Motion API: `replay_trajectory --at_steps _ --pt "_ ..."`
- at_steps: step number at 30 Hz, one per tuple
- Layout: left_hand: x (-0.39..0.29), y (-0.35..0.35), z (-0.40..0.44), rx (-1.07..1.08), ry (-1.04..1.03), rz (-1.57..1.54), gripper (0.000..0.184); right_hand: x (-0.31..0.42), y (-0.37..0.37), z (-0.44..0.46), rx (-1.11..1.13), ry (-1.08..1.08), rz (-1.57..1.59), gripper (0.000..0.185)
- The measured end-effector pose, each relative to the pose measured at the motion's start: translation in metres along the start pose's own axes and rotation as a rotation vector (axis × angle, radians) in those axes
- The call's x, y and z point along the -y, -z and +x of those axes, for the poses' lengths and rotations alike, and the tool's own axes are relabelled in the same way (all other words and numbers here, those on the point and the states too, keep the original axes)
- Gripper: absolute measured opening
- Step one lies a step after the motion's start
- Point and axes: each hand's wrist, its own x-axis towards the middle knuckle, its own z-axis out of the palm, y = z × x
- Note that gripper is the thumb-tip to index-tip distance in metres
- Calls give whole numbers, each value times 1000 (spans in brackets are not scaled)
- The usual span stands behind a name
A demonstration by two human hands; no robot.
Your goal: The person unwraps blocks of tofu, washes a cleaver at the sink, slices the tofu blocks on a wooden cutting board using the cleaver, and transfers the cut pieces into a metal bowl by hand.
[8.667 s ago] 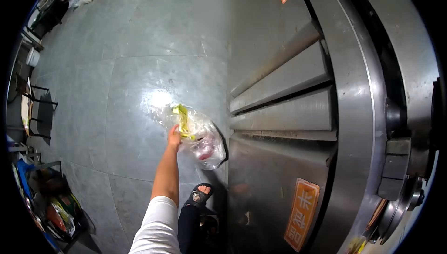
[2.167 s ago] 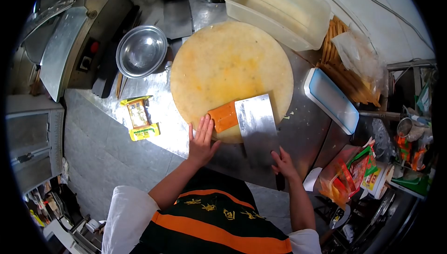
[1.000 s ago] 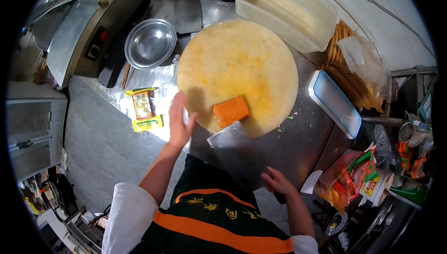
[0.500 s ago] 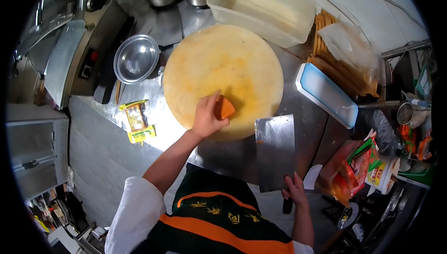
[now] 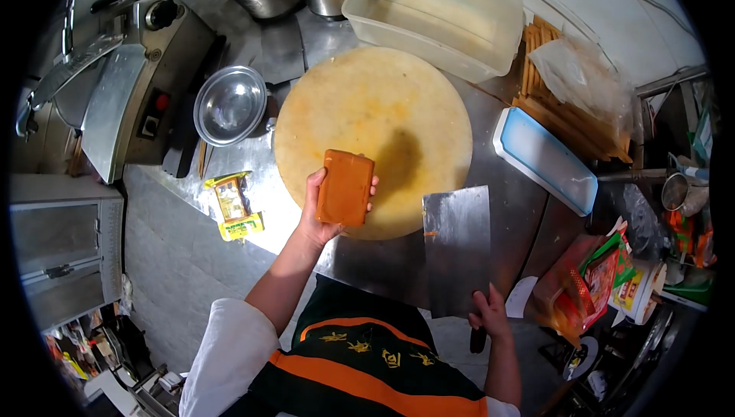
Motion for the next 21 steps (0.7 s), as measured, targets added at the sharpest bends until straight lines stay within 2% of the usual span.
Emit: replay_trajectory --at_steps 1,4,5,7,8,9,11,12,13,15,17,19,21 --pt "-3 4 0 0 1 -2 67 -1 1 1 -2 -1 -1 18" --pt "-3 17 4 -279 -186 995 51 -2 4 1 -2 -11 7 19" --pt "1 18 5 -270 -181 987 51 1 1 1 25 -10 51 19" --pt "7 20 4 -149 -644 1944 50 2 -2 0 52 -3 92 20" --pt "9 24 5 -59 -707 2139 65 2 -3 1 56 4 77 20" --pt "13 27 6 -62 -713 2137 65 2 -4 2 64 9 60 20" --pt "24 31 4 -116 -600 2383 70 5 -8 2 82 17 40 21" --pt "26 34 0 -146 -563 2358 69 9 -10 4 100 24 21 21" --pt "26 29 -8 -188 -579 2353 69 13 -12 7 124 29 -4 21" --pt "25 17 -42 -370 -813 2306 63 23 -24 11 172 44 -19 20" --pt "28 23 -89 -504 -868 2186 60 41 -48 11 240 100 -120 19" --pt "30 28 -145 -650 -828 2149 57 45 -71 15 304 188 -160 20" --pt "32 56 -205 -828 -847 2081 55 41 -104 16 338 340 -428 17"
